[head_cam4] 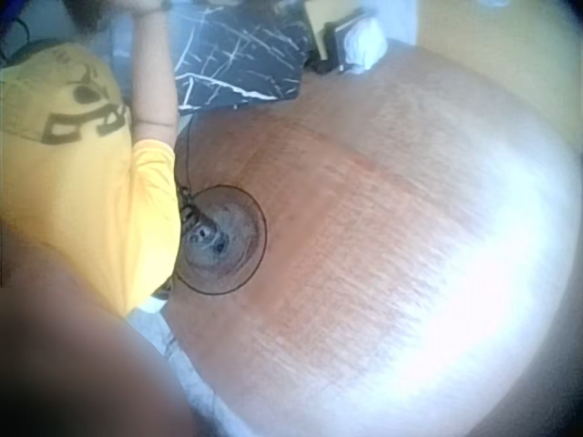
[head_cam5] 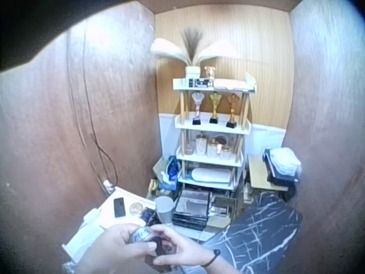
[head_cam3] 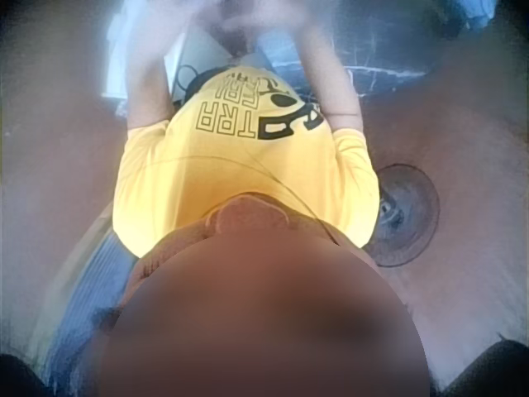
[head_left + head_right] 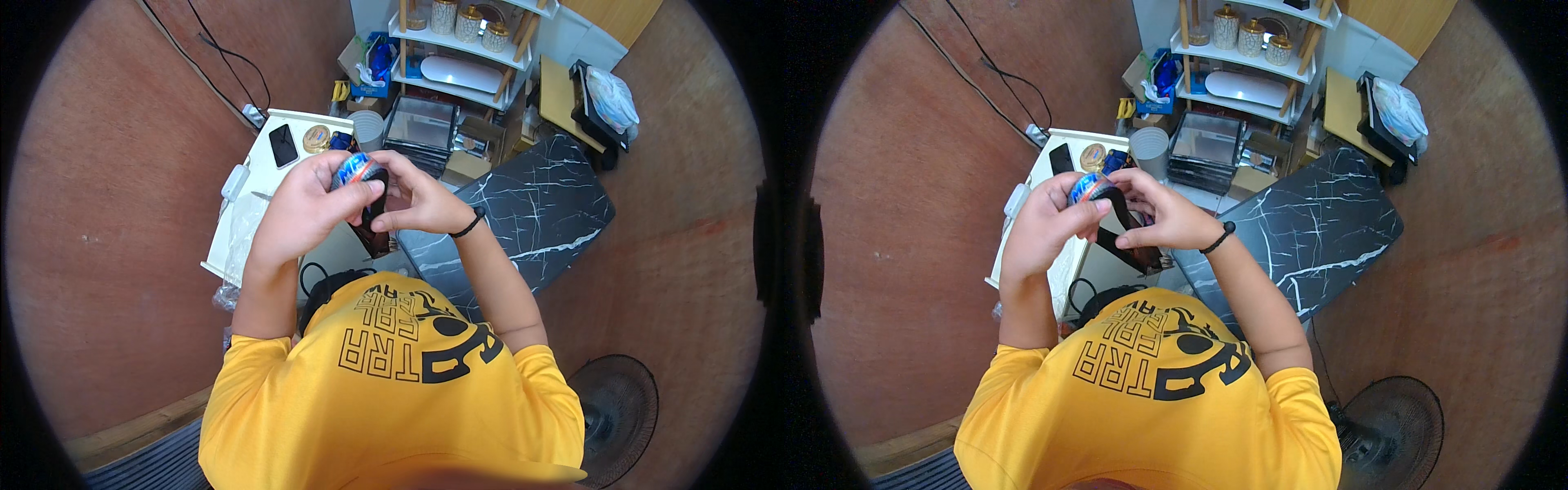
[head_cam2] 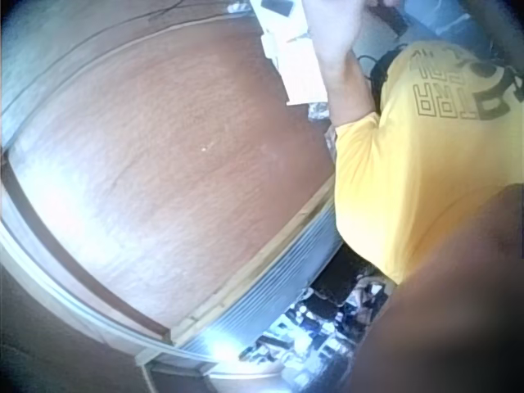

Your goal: The person picks up a medal and a lanyard, then threads the lanyard through the medal's ring and secures it. They repeat this process with additional medals and lanyards, arranging the finished items on a table.

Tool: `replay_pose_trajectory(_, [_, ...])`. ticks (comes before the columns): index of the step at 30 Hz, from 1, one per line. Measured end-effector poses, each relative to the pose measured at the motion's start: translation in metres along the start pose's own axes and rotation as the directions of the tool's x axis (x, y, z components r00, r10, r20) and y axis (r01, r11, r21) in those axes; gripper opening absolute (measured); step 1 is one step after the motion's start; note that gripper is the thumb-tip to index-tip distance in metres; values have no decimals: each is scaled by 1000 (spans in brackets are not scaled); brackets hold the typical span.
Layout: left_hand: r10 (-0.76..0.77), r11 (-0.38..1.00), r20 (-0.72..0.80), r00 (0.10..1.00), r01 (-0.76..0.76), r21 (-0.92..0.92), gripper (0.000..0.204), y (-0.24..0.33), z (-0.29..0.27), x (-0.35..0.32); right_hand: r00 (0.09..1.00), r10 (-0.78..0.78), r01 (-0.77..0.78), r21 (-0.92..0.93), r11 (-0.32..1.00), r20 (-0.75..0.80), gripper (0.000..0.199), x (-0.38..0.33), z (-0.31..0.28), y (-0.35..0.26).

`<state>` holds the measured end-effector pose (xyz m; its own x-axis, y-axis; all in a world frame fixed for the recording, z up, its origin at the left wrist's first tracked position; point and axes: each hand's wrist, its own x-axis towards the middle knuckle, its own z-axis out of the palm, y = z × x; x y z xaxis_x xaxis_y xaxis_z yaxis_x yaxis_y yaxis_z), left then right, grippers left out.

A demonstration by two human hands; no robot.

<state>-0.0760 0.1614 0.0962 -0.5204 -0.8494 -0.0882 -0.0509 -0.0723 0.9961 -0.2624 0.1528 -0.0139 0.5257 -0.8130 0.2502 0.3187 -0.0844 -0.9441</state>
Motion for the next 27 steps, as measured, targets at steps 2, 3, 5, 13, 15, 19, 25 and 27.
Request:
replay_pose_trajectory(2, [25, 999, -50, 998, -24, 25, 24, 2, -4, 1, 996, -5, 10, 65, 998, -88, 70, -15, -8, 23])
replay_pose_trajectory(3, [41, 999, -69, 997, -40, 16, 27, 3, -6, 2, 991, 26, -13, 101, 995, -128, 67, -20, -12, 38])
replay_pose_trajectory(5, [54, 999, -80, 995, -53, 15, 27, 5, -8, 2, 969, 142, -119, 120, 986, -204, 49, -36, -17, 74])
replay_pose_trajectory(13, [120, 993, -40, 992, -119, 29, 31, 17, -8, 6, 880, 323, -475, -640, 604, -348, 44, -74, 7, 189])
replay_pose_trajectory(15, [134, 991, -32, 990, -135, -12, 30, 19, -6, 5, 879, 206, -459, -647, 609, -430, 40, -71, 12, 194])
replay_pose_trajectory(19, [166, 981, -35, 985, -169, -98, 31, 19, -2, 5, 885, 67, -424, -737, 526, -461, 32, -66, 12, 196])
replay_pose_trajectory(25, [189, 972, -33, 981, -192, -136, 33, 21, -9, 5, 889, 171, -384, -490, 783, -424, 22, -79, -9, 230])
replay_pose_trajectory(27, [190, 970, -35, 981, -193, -148, 33, 21, -10, 6, 868, 268, -382, -217, 898, -418, 17, -87, -18, 247])
